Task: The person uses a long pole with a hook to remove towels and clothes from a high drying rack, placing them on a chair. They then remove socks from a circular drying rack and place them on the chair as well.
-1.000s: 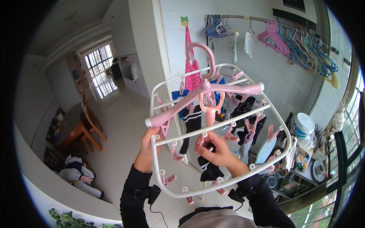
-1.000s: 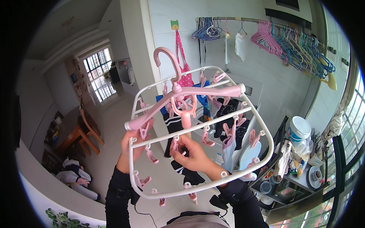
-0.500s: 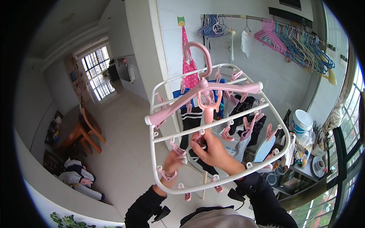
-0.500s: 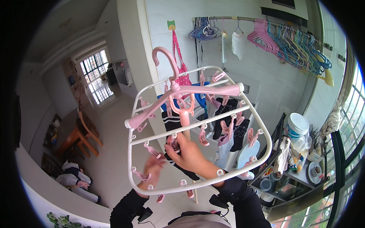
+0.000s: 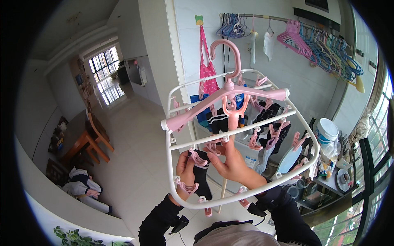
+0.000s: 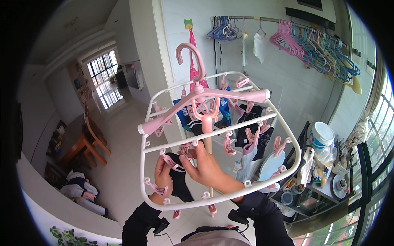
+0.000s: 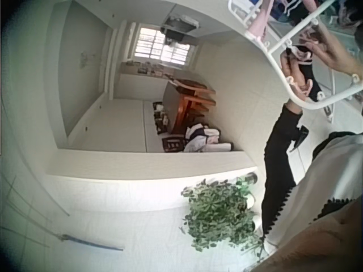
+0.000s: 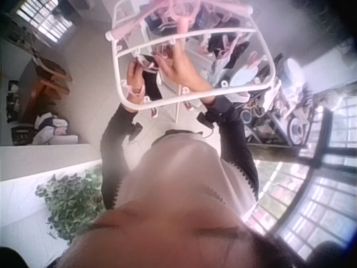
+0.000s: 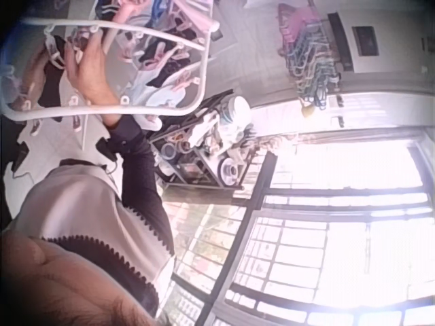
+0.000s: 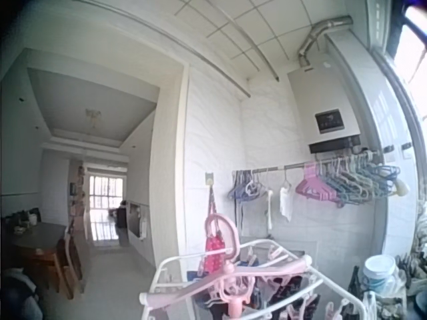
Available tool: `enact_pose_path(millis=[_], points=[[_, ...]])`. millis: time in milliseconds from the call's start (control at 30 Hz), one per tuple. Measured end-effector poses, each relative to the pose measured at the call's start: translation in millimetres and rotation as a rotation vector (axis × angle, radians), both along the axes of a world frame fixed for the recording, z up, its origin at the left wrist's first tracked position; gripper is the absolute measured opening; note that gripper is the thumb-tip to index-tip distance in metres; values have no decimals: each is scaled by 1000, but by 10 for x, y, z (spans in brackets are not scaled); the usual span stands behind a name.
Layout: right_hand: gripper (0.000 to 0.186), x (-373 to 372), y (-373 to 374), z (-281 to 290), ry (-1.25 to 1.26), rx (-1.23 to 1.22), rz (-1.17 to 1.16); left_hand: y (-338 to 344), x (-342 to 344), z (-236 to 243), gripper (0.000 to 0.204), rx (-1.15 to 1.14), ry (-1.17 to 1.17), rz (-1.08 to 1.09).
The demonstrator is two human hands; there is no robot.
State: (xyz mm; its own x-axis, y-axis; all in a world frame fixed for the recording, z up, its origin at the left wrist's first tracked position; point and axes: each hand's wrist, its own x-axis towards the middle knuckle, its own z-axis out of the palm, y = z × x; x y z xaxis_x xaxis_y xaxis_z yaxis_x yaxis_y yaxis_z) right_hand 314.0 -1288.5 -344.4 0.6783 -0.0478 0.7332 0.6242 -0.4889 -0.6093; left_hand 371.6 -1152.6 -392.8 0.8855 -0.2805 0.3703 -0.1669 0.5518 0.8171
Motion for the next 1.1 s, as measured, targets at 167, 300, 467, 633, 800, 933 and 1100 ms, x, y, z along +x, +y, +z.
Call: enact_pose_path(millis=[167, 300, 467, 633, 800, 933, 1100], points=[[38, -95, -26, 130, 8, -69, -70, 25, 21, 63, 16, 118, -107, 48], [29, -99, -24, 232, -78, -114, -138, -37, 23, 120, 16, 116, -277, 245], [19, -62, 14, 269, -195, -106, -132, -28, -37, 171, 14, 99, -148, 149], [16, -86, -17, 272, -81, -29, -58, -74, -22, 155, 13, -55, -187, 32], [28, -67, -8, 230, -119, -37, -25, -114, 90, -84, 27, -79, -100, -87], [37, -76, -13, 154, -52, 70, -8, 188, 250, -225, 56, 268, -365, -169], [37, -54, -15, 86, -52, 95, -86, 1182, 678, 644, 24, 549, -409, 394]])
